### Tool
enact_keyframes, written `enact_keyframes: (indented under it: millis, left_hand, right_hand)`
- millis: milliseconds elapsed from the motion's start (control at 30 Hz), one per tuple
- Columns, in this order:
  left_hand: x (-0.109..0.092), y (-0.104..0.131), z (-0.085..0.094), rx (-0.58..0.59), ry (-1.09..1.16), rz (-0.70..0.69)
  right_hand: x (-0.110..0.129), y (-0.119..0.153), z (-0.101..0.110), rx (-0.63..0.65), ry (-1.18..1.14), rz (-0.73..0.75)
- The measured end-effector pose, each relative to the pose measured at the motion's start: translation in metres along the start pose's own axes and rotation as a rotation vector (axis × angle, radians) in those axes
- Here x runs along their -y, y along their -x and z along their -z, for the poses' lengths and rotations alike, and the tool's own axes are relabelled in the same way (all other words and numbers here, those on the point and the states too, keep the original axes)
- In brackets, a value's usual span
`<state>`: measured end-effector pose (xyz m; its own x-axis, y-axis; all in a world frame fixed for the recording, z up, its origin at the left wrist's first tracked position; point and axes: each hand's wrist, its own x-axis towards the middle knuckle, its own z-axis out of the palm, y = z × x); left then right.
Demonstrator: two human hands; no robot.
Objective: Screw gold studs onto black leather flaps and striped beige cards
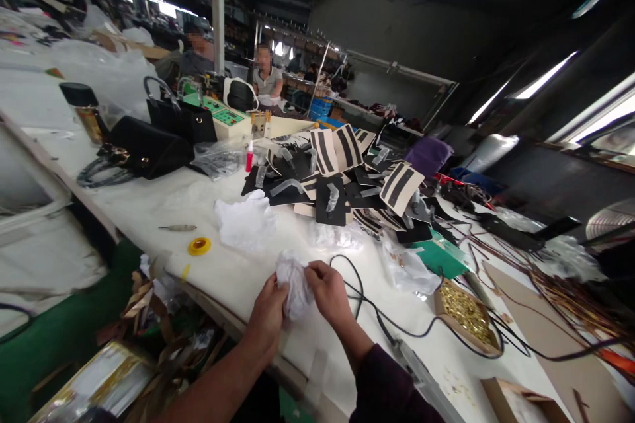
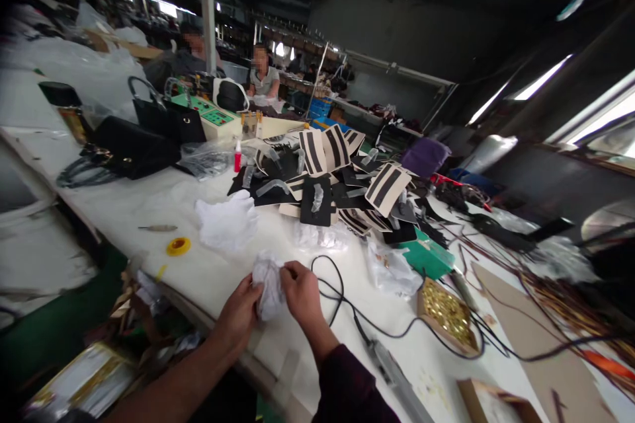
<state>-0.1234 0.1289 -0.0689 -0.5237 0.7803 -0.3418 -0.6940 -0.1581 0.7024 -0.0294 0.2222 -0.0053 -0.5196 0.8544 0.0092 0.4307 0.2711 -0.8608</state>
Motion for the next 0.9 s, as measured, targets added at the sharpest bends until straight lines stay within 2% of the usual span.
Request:
enact_keyframes:
  millis: [67, 167, 233, 333, 533, 767, 900]
  left_hand:
    - [-0.009, -0.007, 0.0, 0.011, -0.001, 0.046]
    - [-0.018, -0.019, -0.001, -0.042, 0.039, 0.133]
    - [-0.019, -0.027, -0.003, -0.061, 0.061, 0.17]
    - [-0.016, -0.035, -0.006, -0.017, 0.047, 0.186]
    - [-0.012, -0.046, -0.011, -0.03, -0.041, 0.118]
    - [-0.02, -0.075, -0.024, -0.048, -0.124, 0.037]
    - [-0.021, -0.09, -0.031, -0.118, -0.244, -0.054]
  right_hand:
    - [0.015, -0.013, 0.004, 0.0, -0.163, -0.042]
    - [0.031, -0.03, 0.008, 0.043, -0.273, -0.072]
    - [0.035, -0.039, 0.01, 0.083, -0.298, -0.071]
    - [0.034, -0.049, 0.012, 0.097, -0.358, -0.028]
    - [0.038, -0.071, 0.022, 0.049, -0.466, 0.007]
    - [0.059, -0.1, 0.029, -0.056, -0.525, 0.024]
    - [0.072, -0.113, 0.034, -0.073, -0.517, 0.09]
